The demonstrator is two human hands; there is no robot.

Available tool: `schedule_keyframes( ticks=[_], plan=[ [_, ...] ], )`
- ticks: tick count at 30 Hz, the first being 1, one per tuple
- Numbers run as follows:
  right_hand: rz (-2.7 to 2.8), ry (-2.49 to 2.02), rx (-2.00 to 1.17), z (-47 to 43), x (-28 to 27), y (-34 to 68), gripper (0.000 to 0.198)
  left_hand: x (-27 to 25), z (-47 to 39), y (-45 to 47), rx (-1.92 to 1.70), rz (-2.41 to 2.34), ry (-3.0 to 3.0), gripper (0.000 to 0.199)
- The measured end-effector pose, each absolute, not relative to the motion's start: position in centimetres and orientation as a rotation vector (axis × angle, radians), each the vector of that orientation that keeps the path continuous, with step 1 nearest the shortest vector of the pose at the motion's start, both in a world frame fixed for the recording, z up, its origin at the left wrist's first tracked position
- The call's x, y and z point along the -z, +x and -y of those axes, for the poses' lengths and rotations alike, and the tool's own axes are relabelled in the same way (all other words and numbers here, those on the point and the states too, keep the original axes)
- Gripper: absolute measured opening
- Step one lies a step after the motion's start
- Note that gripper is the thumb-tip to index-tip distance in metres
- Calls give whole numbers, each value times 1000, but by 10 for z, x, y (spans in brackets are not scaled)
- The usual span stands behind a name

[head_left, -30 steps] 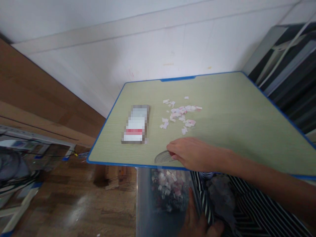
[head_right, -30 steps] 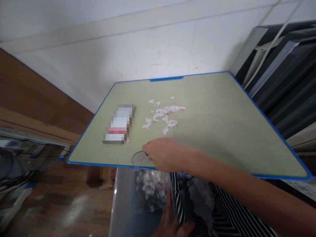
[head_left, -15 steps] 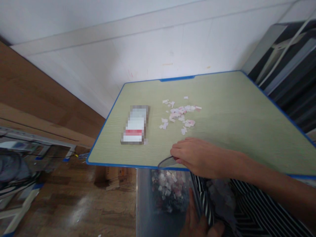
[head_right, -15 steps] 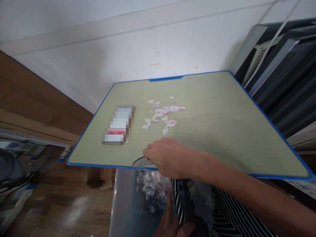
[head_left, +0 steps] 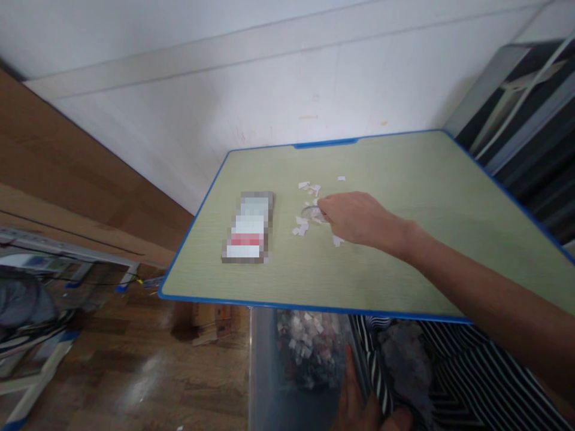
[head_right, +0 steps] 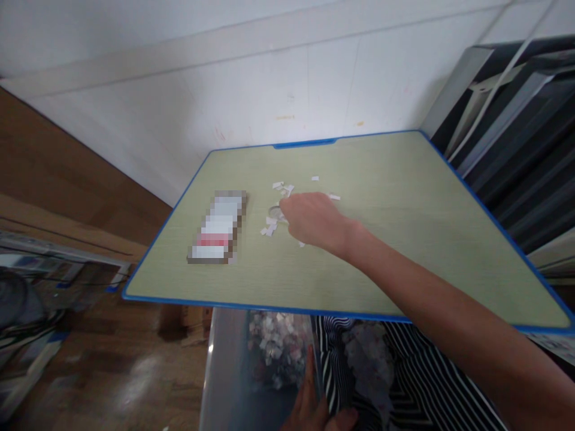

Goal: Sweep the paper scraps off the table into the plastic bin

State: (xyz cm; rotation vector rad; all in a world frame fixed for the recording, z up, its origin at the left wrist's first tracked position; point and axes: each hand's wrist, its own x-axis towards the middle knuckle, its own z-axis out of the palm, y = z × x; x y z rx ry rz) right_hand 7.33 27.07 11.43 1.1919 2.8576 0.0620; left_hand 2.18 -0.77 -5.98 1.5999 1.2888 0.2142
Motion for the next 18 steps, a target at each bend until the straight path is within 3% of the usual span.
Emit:
schedule_keyframes(
  ticks=[4,7,13,18],
  plan=[
    [-2842,1059,78,-265,-124,78,23,52,5,30,-251,-1428,1459,55],
    [-2823,1153,108,-277,-134,77,23,59,9,30,-253,-1414,1491,51],
    [-2753,1470,-148,-329,-133,62,29,75,19,26,-280,-1355,1727,40],
    [-2797,1330,-300,-343,-122,48,31,71,15,30,-217,-1393,1549,63]
  ],
)
